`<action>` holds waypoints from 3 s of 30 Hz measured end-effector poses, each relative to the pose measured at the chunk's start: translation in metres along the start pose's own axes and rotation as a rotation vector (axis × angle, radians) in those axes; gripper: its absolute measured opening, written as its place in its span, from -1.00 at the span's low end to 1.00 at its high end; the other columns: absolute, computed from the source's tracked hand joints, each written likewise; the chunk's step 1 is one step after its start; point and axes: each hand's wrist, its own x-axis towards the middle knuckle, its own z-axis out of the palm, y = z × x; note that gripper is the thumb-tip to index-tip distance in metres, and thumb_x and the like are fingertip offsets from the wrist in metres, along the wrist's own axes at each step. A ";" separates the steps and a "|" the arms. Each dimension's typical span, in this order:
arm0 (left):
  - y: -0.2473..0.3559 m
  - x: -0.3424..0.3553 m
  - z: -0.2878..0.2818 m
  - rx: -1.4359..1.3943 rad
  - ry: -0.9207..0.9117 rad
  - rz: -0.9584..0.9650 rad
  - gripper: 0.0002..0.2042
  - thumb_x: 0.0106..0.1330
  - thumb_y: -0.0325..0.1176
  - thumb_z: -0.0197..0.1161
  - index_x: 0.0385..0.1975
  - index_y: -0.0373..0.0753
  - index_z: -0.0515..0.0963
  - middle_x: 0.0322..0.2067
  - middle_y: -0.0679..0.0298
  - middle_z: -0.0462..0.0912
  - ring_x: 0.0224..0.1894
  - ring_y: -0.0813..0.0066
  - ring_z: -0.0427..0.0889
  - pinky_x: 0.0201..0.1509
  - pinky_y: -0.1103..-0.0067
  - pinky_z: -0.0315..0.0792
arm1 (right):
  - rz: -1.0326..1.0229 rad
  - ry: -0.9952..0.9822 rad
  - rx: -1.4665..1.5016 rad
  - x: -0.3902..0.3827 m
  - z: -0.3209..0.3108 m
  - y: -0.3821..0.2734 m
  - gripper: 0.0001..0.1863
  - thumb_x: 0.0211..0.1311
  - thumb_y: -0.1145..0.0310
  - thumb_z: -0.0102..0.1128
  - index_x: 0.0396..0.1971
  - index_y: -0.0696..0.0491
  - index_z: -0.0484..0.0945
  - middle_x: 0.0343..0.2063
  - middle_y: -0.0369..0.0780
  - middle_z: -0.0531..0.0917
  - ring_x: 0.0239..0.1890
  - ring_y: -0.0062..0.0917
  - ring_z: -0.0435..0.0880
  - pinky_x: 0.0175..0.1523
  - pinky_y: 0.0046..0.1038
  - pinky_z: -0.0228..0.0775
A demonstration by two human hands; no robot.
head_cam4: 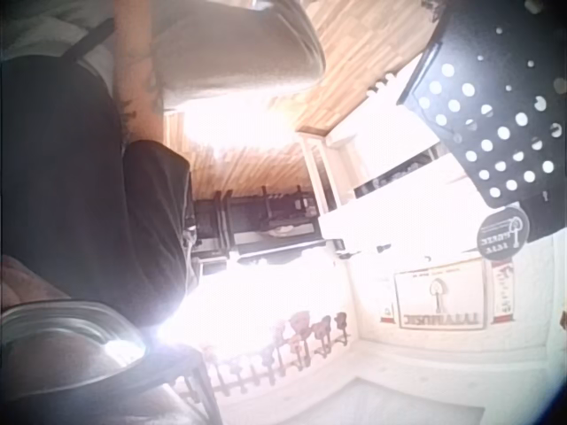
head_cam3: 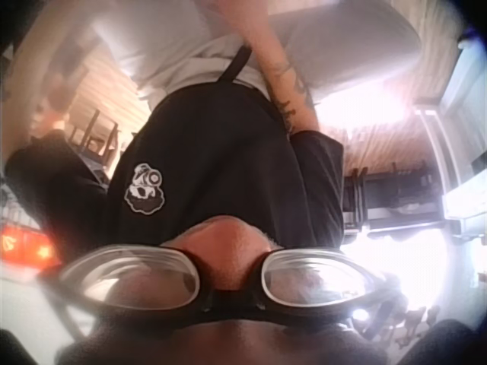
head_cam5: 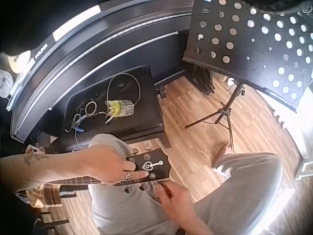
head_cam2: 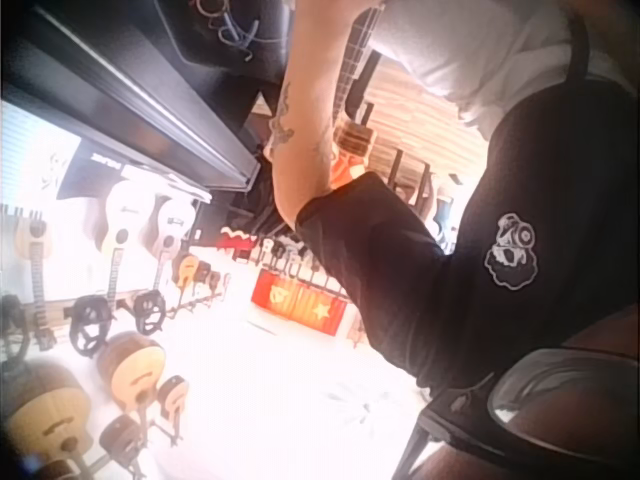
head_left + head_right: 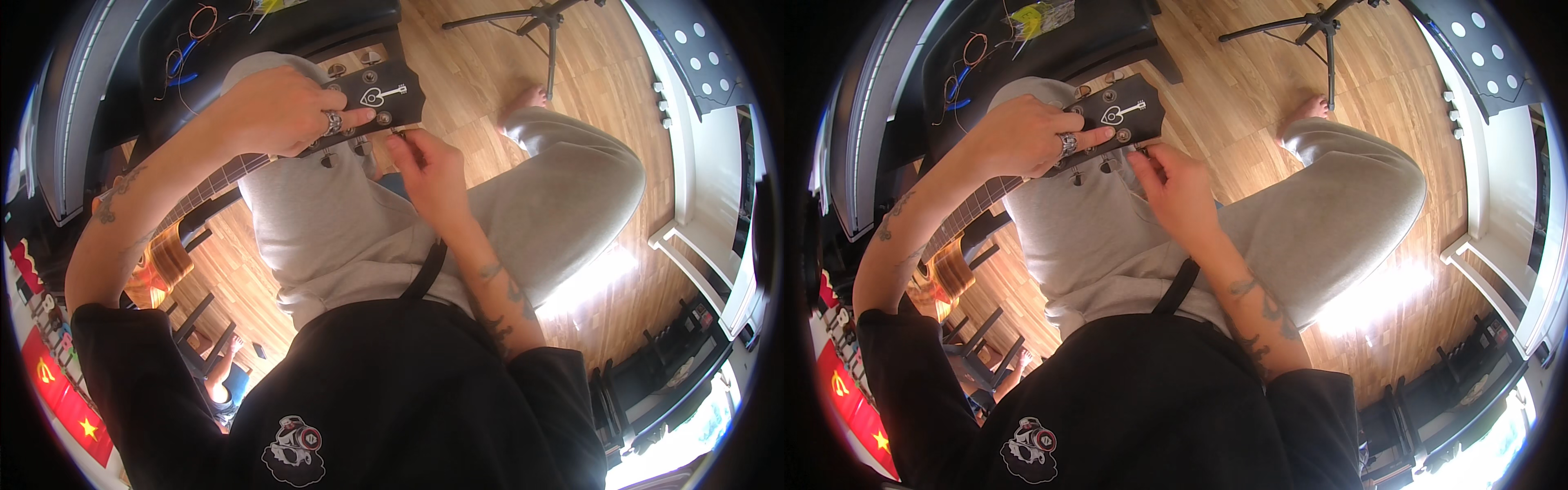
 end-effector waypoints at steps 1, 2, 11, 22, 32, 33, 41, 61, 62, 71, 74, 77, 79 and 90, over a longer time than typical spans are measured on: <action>-0.001 0.000 0.000 -0.010 -0.005 -0.006 -0.26 0.05 -0.42 0.24 0.36 0.16 0.38 -0.43 0.33 0.46 -0.46 0.30 0.58 -0.37 0.40 0.49 | 0.171 -0.057 0.203 0.000 -0.004 0.001 -0.55 0.55 0.04 -0.07 -0.37 0.12 0.56 -0.58 -0.37 0.52 -0.57 -0.70 0.45 -0.50 -0.59 0.21; -0.001 0.000 0.001 -0.021 -0.011 -0.012 -0.26 0.06 -0.42 0.23 0.36 0.21 0.38 -0.45 0.34 0.44 -0.46 0.31 0.58 -0.36 0.41 0.49 | 0.341 -0.114 0.407 0.001 -0.007 0.001 -0.56 0.55 0.06 -0.05 -0.38 0.11 0.56 -0.58 -0.37 0.52 -0.57 -0.70 0.45 -0.50 -0.58 0.22; 0.002 0.001 -0.002 0.001 -0.044 -0.045 -0.25 0.08 -0.42 0.22 0.38 0.26 0.34 -0.43 0.35 0.46 -0.43 0.31 0.59 -0.31 0.40 0.50 | -0.017 0.044 0.094 -0.002 0.006 -0.004 -0.63 0.56 0.13 -0.07 -0.25 0.10 0.59 -0.61 -0.34 0.50 -0.60 -0.70 0.38 -0.51 -0.60 0.18; 0.000 0.000 -0.001 -0.003 -0.029 -0.027 -0.26 0.08 -0.41 0.22 0.38 0.22 0.36 -0.42 0.33 0.46 -0.43 0.30 0.59 -0.33 0.40 0.50 | 0.595 -0.256 1.159 -0.001 0.001 -0.005 -0.72 0.50 0.18 0.10 -0.36 0.06 0.53 -0.62 -0.38 0.49 -0.64 -0.75 0.33 -0.51 -0.64 0.14; -0.007 -0.007 0.008 -0.001 0.021 -0.002 -0.30 0.15 -0.44 0.18 0.38 0.21 0.36 -0.46 0.38 0.43 -0.42 0.36 0.56 -0.37 0.43 0.45 | 0.391 -0.099 0.547 0.002 0.006 -0.002 -0.69 0.48 0.15 0.11 -0.32 0.10 0.55 -0.62 -0.39 0.53 -0.62 -0.79 0.36 -0.50 -0.67 0.16; -0.007 -0.008 0.009 -0.002 0.028 -0.002 -0.32 0.16 -0.43 0.17 0.37 0.21 0.37 -0.46 0.38 0.43 -0.41 0.37 0.56 -0.37 0.43 0.45 | 0.458 -0.151 0.714 0.002 0.005 -0.003 -0.65 0.51 0.09 0.01 -0.30 0.09 0.54 -0.61 -0.40 0.51 -0.62 -0.78 0.34 -0.50 -0.66 0.14; -0.010 -0.011 0.013 -0.007 0.020 0.000 -0.40 0.23 -0.44 0.13 0.33 0.20 0.42 -0.45 0.40 0.45 -0.40 0.36 0.56 -0.33 0.41 0.45 | 0.682 -0.533 1.511 -0.001 0.001 0.003 -0.57 0.59 -0.08 -0.37 -0.30 -0.09 0.36 -0.58 -0.42 0.32 -0.56 -0.73 0.18 -0.49 -0.63 -0.01; -0.008 -0.011 0.010 0.042 0.064 0.047 -0.36 0.14 -0.42 0.21 0.33 0.09 0.44 -0.50 0.39 0.34 -0.50 0.45 0.50 -0.46 0.47 0.43 | 0.214 0.004 0.415 -0.002 0.011 -0.003 -0.72 0.47 0.17 0.14 -0.33 0.07 0.42 -0.60 -0.35 0.49 -0.63 -0.73 0.32 -0.47 -0.65 0.21; -0.007 -0.011 0.010 0.044 0.065 0.043 -0.36 0.14 -0.42 0.21 0.33 0.08 0.44 -0.50 0.39 0.34 -0.50 0.45 0.50 -0.46 0.48 0.43 | 0.246 0.007 0.406 -0.002 0.010 -0.006 -0.71 0.49 0.15 0.10 -0.34 0.07 0.42 -0.61 -0.35 0.49 -0.64 -0.72 0.32 -0.48 -0.64 0.20; -0.008 -0.012 0.010 0.058 0.053 0.039 -0.34 0.13 -0.41 0.20 0.35 0.09 0.41 -0.47 0.39 0.34 -0.47 0.48 0.51 -0.45 0.50 0.43 | 0.702 -0.335 1.393 -0.003 0.005 0.001 -0.66 0.57 0.04 -0.13 -0.15 0.03 0.40 -0.60 -0.37 0.46 -0.65 -0.69 0.30 -0.51 -0.62 0.16; -0.007 -0.011 0.010 0.052 0.054 0.029 -0.36 0.14 -0.41 0.19 0.33 0.10 0.44 -0.49 0.38 0.34 -0.47 0.47 0.51 -0.44 0.49 0.44 | 0.354 -0.124 0.590 0.001 0.009 -0.008 -0.69 0.55 0.09 -0.05 -0.25 0.04 0.43 -0.59 -0.37 0.49 -0.63 -0.71 0.32 -0.50 -0.61 0.19; -0.007 -0.012 0.010 0.033 0.048 0.017 -0.39 0.16 -0.41 0.17 0.31 0.12 0.47 -0.50 0.37 0.34 -0.47 0.46 0.52 -0.43 0.48 0.45 | 0.248 -0.149 0.283 0.001 0.005 0.002 -0.74 0.51 0.18 0.07 -0.30 0.07 0.49 -0.57 -0.36 0.54 -0.61 -0.73 0.40 -0.50 -0.59 0.24; -0.005 -0.011 0.009 0.030 0.048 0.003 -0.40 0.17 -0.41 0.16 0.29 0.13 0.48 -0.50 0.38 0.35 -0.47 0.46 0.52 -0.42 0.48 0.46 | 0.387 -0.195 0.478 0.001 -0.001 -0.007 -0.75 0.49 0.24 0.10 -0.31 0.11 0.53 -0.58 -0.33 0.56 -0.59 -0.71 0.44 -0.48 -0.57 0.26; 0.005 -0.014 0.000 -0.014 0.123 -0.045 -0.40 0.10 -0.43 0.19 0.24 0.16 0.53 -0.52 0.42 0.34 -0.50 0.47 0.51 -0.48 0.47 0.43 | 0.310 -0.256 0.422 0.001 -0.011 -0.011 -0.64 0.53 0.16 0.01 -0.23 0.20 0.55 -0.59 -0.30 0.55 -0.54 -0.65 0.51 -0.43 -0.49 0.34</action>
